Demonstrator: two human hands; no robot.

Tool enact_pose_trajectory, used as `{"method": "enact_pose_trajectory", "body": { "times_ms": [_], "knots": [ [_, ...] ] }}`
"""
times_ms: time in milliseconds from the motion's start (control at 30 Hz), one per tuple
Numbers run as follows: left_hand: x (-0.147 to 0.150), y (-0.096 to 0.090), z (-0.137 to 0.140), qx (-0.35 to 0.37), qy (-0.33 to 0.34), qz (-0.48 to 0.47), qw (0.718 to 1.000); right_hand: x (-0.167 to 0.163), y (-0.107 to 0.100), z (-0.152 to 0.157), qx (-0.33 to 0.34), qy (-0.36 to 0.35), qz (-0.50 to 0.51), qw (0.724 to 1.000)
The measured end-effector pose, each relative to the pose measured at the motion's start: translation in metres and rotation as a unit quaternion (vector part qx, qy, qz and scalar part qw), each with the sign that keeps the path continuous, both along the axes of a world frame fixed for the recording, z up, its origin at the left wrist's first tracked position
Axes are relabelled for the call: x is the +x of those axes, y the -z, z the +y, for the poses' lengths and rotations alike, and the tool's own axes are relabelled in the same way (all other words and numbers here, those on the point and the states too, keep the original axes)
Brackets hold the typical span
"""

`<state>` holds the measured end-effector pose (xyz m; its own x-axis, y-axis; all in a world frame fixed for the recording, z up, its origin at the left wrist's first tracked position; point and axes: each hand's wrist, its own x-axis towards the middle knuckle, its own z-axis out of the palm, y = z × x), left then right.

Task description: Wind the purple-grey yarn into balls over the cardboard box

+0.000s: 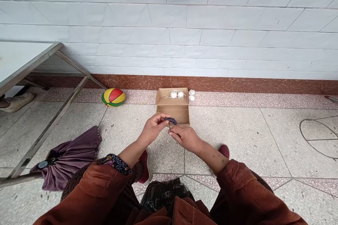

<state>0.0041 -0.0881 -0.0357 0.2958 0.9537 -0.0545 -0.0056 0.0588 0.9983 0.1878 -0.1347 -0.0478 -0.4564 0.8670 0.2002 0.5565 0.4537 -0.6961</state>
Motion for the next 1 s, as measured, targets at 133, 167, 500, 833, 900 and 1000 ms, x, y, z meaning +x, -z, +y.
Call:
{"method": "enact_pose_trajectory", "body": {
  "times_ms": [133, 167, 500, 833, 900, 1000],
  "knots": [
    [-0.002, 0.001, -0.001, 0.049, 0.002, 0.066, 0.997, 0.008, -0.012, 0.005, 0.022, 0.036, 0.062, 0.997],
    [-0.002, -0.001, -0.003, 0.044, 0.022, 0.061, 0.997, 0.009, -0.013, 0.007, 0.019, 0.059, 0.082, 0.995],
    [0.002, -0.002, -0.008, -0.110, 0.082, -0.135, 0.981, 0.001, 0.009, 0.009, -0.068, 0.122, 0.099, 0.985],
    [0.006, -0.019, -0.012, -0.023, 0.030, -0.054, 0.998, -0.004, -0.001, 0.007, -0.158, 0.147, 0.183, 0.959],
    [0.007, -0.017, -0.013, -0.028, 0.024, -0.070, 0.997, -0.003, -0.003, 0.007, -0.158, 0.146, 0.180, 0.960],
    [0.008, -0.011, -0.012, -0.078, 0.017, -0.085, 0.993, -0.002, -0.005, 0.008, -0.127, 0.125, 0.148, 0.973]
  ]
}}
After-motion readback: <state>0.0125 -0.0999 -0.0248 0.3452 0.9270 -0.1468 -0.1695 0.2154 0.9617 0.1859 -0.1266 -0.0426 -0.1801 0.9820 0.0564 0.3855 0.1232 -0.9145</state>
